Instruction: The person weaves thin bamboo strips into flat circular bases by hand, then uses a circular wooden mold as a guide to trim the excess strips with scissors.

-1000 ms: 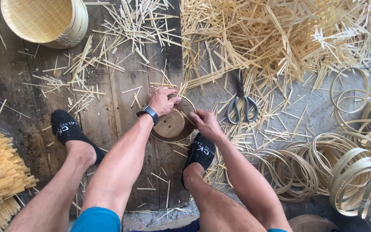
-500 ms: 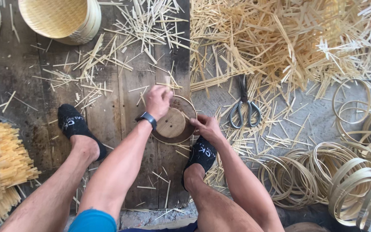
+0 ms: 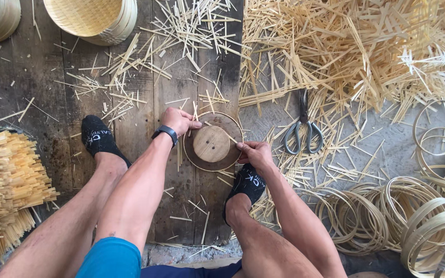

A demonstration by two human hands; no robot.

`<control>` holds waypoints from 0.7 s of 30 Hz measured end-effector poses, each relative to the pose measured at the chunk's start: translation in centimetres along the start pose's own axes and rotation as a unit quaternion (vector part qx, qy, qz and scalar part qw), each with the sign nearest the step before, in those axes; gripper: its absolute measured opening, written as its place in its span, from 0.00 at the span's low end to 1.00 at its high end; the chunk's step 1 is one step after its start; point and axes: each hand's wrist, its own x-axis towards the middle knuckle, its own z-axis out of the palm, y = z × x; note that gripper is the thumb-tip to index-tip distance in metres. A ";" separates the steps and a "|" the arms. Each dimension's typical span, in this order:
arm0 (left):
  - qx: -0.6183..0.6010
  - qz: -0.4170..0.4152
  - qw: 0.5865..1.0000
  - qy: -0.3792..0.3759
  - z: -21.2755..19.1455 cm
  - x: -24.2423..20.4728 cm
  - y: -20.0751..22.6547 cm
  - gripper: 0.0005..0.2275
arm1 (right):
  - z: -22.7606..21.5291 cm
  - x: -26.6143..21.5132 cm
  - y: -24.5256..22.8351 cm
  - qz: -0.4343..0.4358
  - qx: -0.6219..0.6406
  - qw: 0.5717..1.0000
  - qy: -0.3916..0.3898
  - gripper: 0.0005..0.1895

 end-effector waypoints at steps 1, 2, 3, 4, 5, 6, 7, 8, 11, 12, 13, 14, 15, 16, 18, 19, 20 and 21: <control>-0.006 -0.004 1.000 -0.001 0.0 0.0 0.2 0.19 | 0.1 -0.1 -0.2 -0.006 0.005 1.000 0.003 0.15; -0.011 -0.008 1.000 -0.002 0.1 -0.2 0.3 0.18 | 0.3 -0.4 -0.4 -0.012 0.009 1.000 0.005 0.16; -0.017 -0.012 1.000 -0.002 0.1 -0.3 0.4 0.17 | 0.4 -0.7 -0.6 -0.018 0.013 1.000 0.007 0.16; -0.022 -0.005 1.000 -0.002 0.1 -0.4 0.5 0.17 | 0.3 -1.1 -0.9 -0.027 0.056 0.998 -0.010 0.17; -0.028 -0.002 1.000 -0.004 0.2 -0.8 0.3 0.17 | -0.1 -1.7 -0.9 -0.032 0.097 0.994 -0.027 0.17; -0.033 0.002 0.999 -0.005 0.2 -1.3 0.0 0.17 | -0.4 -2.3 -1.0 -0.037 0.138 0.989 -0.045 0.18; -0.202 -0.035 0.977 -0.065 0.0 -2.1 -0.7 0.18 | -0.8 -3.0 -1.1 -0.019 0.144 0.986 -0.083 0.17; -0.364 -0.071 0.921 -0.121 -0.2 -3.4 -1.8 0.19 | -1.3 -3.7 -1.1 -0.002 0.149 0.981 -0.121 0.17; -0.585 -0.115 0.760 -0.260 1.5 -8.3 -4.3 0.19 | -0.2 -4.7 -1.5 0.043 0.140 0.982 -0.120 0.15; -0.563 -0.129 0.782 -0.234 2.5 -9.3 -4.9 0.17 | 0.7 -4.8 -1.4 0.059 0.131 0.984 -0.102 0.15; -0.541 -0.143 0.803 -0.207 3.6 -10.1 -5.4 0.14 | 1.6 -4.8 -1.5 0.051 0.057 0.993 -0.087 0.15; -0.537 -0.131 0.811 -0.192 4.5 -10.1 -5.7 0.14 | 2.6 -4.5 -1.6 0.044 -0.018 0.996 -0.071 0.16; -0.533 -0.122 0.819 -0.177 5.5 -9.9 -6.0 0.15 | 3.0 -4.4 -1.5 0.038 -0.092 0.993 -0.056 0.17; -0.529 -0.112 0.826 -0.162 6.2 -9.8 -6.4 0.15 | 3.0 -4.2 -1.3 0.043 -0.075 0.994 -0.061 0.16; -0.512 -0.105 0.840 -0.143 6.9 -9.1 -6.9 0.15 | 3.0 -3.3 -1.1 0.048 -0.039 0.996 -0.071 0.15; -0.502 -0.105 0.848 -0.135 7.0 -9.0 -7.2 0.15 | 3.1 -3.0 -0.7 0.046 -0.046 0.996 -0.063 0.16; -0.496 -0.117 0.851 -0.124 7.2 -9.0 -7.4 0.15 | 3.2 -2.8 -0.2 0.044 -0.054 0.996 -0.054 0.16; -0.492 -0.127 0.854 -0.114 7.5 -8.8 -7.3 0.15 | 3.1 -2.4 0.0 0.039 -0.063 0.996 -0.045 0.16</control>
